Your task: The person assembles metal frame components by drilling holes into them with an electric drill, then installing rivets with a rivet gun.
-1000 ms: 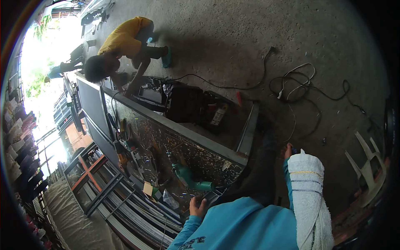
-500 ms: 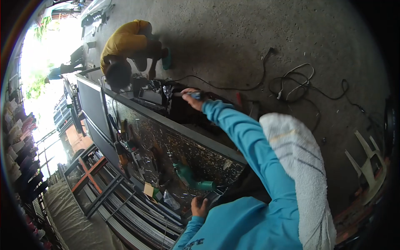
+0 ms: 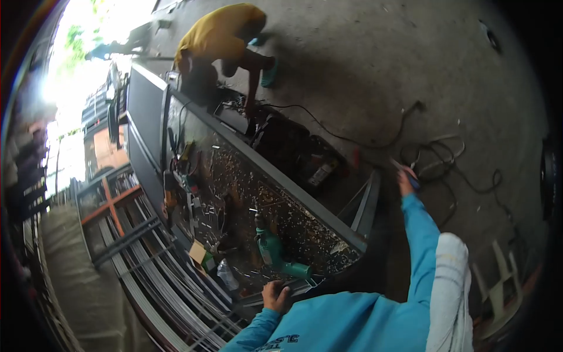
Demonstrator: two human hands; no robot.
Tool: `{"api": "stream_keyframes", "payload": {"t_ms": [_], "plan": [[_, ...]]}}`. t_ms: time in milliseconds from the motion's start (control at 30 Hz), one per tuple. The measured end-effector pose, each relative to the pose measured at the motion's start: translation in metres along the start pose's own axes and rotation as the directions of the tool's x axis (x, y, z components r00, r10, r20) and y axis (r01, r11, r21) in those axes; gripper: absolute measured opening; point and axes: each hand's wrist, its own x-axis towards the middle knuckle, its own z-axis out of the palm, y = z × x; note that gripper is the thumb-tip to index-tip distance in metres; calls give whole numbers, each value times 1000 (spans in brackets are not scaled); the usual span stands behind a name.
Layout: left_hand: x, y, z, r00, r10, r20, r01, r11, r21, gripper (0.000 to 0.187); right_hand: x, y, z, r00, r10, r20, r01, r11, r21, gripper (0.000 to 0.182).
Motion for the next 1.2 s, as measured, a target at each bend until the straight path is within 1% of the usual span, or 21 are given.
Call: {"api": "stream_keyframes", "payload": {"t_ms": [33, 67, 100, 133, 167, 233, 267, 333, 400, 467, 567, 667, 733, 767, 867, 1000, 1033, 1067, 1100, 1167, 1200], "plan": [[2, -3, -1, 999, 6, 33, -7, 1000, 29, 37, 8, 26, -67, 993, 20, -116, -17, 999, 27, 26], [7, -2, 4, 1000, 0, 24, 0, 1000, 22, 37, 3, 31, -128, 983, 78, -165, -77, 997, 14, 27], [7, -2, 2, 999, -8, 37, 7, 1000, 30, 37, 2, 57, -192, 955, 31, -296, -63, 993, -97, 25], [3, -3, -4, 998, -18, 62, 15, 999, 48, 38, -20, 42, -234, 918, 186, -351, -254, 954, -159, 23], [4, -5, -4, 998, -20, 67, 16, 998, 63, 38, -21, 89, -306, 906, 180, -383, -228, 970, -82, 21], [4, 1, -6, 997, -25, 67, 21, 998, 58, 39, -62, 84, -353, 755, 418, -505, -459, 887, 48, 21], [4, 4, -7, 997, -25, 73, 21, 998, 54, 39, -85, 82, -348, 727, 446, -522, -489, 870, 63, 21], [5, -3, -4, 996, -7, 89, 1, 998, 61, 38, -117, 74, -331, 691, 484, -537, -517, 850, 102, 23], [4, -7, -3, 998, -7, 68, 4, 999, 43, 38, -135, 73, -300, 695, 506, -510, -519, 845, 131, 25], [2, -9, 0, 1000, 10, 19, -10, 999, 47, 37, -134, 72, -256, 735, 509, -449, -500, 853, 149, 27], [-2, -14, 3, 1000, 15, -11, -15, 999, 43, 39, -118, 50, -195, 829, 438, -349, -420, 898, 130, 29], [-4, -18, 10, 996, 52, -74, -51, 998, 21, 40, -89, -2, -124, 947, 235, -218, -226, 972, 69, 32], [-6, -17, 11, 992, 64, -106, -62, 998, 14, 41, -73, -64, -73, 995, 21, -97, -21, 1000, 3, 33], [-6, -16, 14, 989, 65, -129, -65, 998, 6, 41, -92, -127, -35, 998, -58, -11, 58, 997, -46, 38], [-10, -17, 16, 972, 95, -215, -100, 995, -16, 40, -131, -256, 44, 929, -315, 196, 327, 944, -30, 38], [-14, -23, 18, 902, 143, -407, -211, 969, -127, 38, -223, -378, 132, 775, -504, 381, 581, 806, -115, 40], [-15, -30, 19, 870, 154, -468, -259, 951, -168, 38, -243, -391, 150, 726, -544, 422, 627, 775, -80, 40], [-20, -34, 13, 810, 188, -555, -313, 940, -138, 35, -264, -399, 169, 672, -566, 478, 663, 747, -49, 40], [-24, -47, 9, 816, 168, -552, -322, 926, -195, 34, -289, -402, 190, 600, -611, 517, 708, 706, 12, 41], [-34, -86, 3, 766, 209, -608, -351, 928, -123, 33, -346, -393, 231, 478, -596, 645, 731, 677, 84, 42], [-45, -103, -6, 762, 178, -623, -320, 939, -123, 32, -378, -384, 249, 414, -585, 697, 737, 665, 120, 42]]}}
